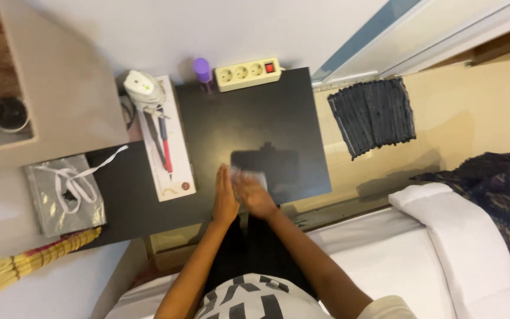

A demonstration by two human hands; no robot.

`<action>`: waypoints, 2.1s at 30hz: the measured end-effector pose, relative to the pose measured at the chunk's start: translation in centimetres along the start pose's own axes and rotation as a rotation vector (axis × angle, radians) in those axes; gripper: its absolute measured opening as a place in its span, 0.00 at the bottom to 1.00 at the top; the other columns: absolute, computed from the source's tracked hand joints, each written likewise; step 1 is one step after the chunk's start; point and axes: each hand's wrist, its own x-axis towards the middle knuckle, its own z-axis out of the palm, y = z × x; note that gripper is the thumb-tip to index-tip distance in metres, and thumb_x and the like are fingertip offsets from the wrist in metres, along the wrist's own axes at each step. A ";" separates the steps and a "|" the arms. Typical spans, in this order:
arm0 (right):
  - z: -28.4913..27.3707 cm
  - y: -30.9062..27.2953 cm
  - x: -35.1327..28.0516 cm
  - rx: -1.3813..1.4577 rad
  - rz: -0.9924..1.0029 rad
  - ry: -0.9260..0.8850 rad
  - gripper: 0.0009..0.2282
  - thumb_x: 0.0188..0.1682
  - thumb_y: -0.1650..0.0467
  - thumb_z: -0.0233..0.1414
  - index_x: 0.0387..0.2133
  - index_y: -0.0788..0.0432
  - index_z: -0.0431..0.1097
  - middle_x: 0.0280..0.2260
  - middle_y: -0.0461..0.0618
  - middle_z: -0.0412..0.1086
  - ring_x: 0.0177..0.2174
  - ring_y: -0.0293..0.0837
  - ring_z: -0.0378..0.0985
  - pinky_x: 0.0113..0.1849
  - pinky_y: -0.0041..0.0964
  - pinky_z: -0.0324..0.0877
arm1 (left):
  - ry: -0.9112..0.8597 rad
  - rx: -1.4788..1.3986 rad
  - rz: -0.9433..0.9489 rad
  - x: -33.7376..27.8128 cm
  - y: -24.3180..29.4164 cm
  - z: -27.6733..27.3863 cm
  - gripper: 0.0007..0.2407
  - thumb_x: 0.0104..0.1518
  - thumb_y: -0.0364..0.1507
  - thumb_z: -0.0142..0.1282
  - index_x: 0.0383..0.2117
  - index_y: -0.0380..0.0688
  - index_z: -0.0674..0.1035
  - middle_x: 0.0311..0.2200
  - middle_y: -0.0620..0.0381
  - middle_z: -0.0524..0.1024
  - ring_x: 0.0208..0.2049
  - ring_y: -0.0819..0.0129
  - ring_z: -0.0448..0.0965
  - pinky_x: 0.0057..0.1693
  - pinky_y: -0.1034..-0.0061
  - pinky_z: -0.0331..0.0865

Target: The person wipes a bedside table with a cloth, moving a power strip and a hair straightener box aside. They then wipe a massage chair and a small wooden table with a fan on it.

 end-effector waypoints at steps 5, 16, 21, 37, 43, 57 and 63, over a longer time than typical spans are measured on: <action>-7.8 7.1 -2.8 -0.268 -0.062 0.095 0.26 0.48 0.79 0.46 0.64 0.58 0.61 0.65 0.56 0.59 0.64 0.57 0.58 0.62 0.49 0.55 | -0.036 0.277 -0.126 -0.4 -2.0 3.1 0.34 0.62 0.32 0.52 0.72 0.39 0.46 0.72 0.39 0.41 0.72 0.40 0.41 0.68 0.40 0.50; -7.7 30.0 22.2 -0.340 0.245 -0.102 0.33 0.49 0.75 0.48 0.69 0.35 0.53 0.72 0.35 0.43 0.68 0.55 0.47 0.62 0.57 0.56 | -0.061 0.552 -0.367 0.4 -0.6 8.1 0.43 0.56 0.50 0.53 0.71 0.38 0.45 0.73 0.36 0.31 0.74 0.40 0.30 0.69 0.38 0.43; -9.4 29.4 21.8 -0.295 0.327 -0.175 0.35 0.49 0.74 0.50 0.69 0.29 0.50 0.71 0.26 0.38 0.65 0.55 0.48 0.52 0.66 0.69 | -0.047 0.548 -0.432 0.9 -1.0 9.1 0.43 0.55 0.48 0.53 0.72 0.43 0.43 0.74 0.41 0.29 0.74 0.44 0.29 0.69 0.38 0.43; -4.8 17.3 13.2 -0.333 -0.472 0.235 0.23 0.53 0.62 0.38 0.63 0.38 0.65 0.66 0.40 0.60 0.60 0.58 0.61 0.52 0.60 0.58 | 0.202 0.351 -0.394 -2.9 -1.4 11.6 0.36 0.56 0.38 0.59 0.72 0.51 0.55 0.74 0.45 0.41 0.73 0.44 0.40 0.71 0.43 0.43; 4.8 7.3 3.2 -0.089 -0.731 0.097 0.21 0.57 0.63 0.34 0.62 0.46 0.65 0.64 0.44 0.61 0.59 0.62 0.61 0.60 0.60 0.50 | 0.126 0.207 -0.196 -8.2 -3.8 6.8 0.15 0.59 0.30 0.53 0.53 0.52 0.78 0.57 0.55 0.73 0.64 0.55 0.66 0.70 0.57 0.54; 19.2 -20.1 2.9 0.202 -0.985 -0.403 0.31 0.50 0.64 0.55 0.69 0.47 0.53 0.72 0.46 0.45 0.69 0.65 0.42 0.62 0.66 0.52 | 0.870 0.096 -0.368 -20.5 -6.1 -9.0 0.14 0.52 0.12 0.50 0.44 0.34 0.80 0.51 0.44 0.77 0.38 0.48 0.81 0.50 0.51 0.73; 10.5 -11.8 3.9 0.234 -1.017 -0.428 0.28 0.43 0.74 0.59 0.61 0.51 0.65 0.66 0.49 0.58 0.69 0.65 0.46 0.60 0.66 0.57 | 0.715 0.204 -0.201 -19.5 -11.7 -11.2 0.22 0.50 0.14 0.51 0.52 0.50 0.77 0.60 0.49 0.66 0.59 0.47 0.69 0.63 0.53 0.63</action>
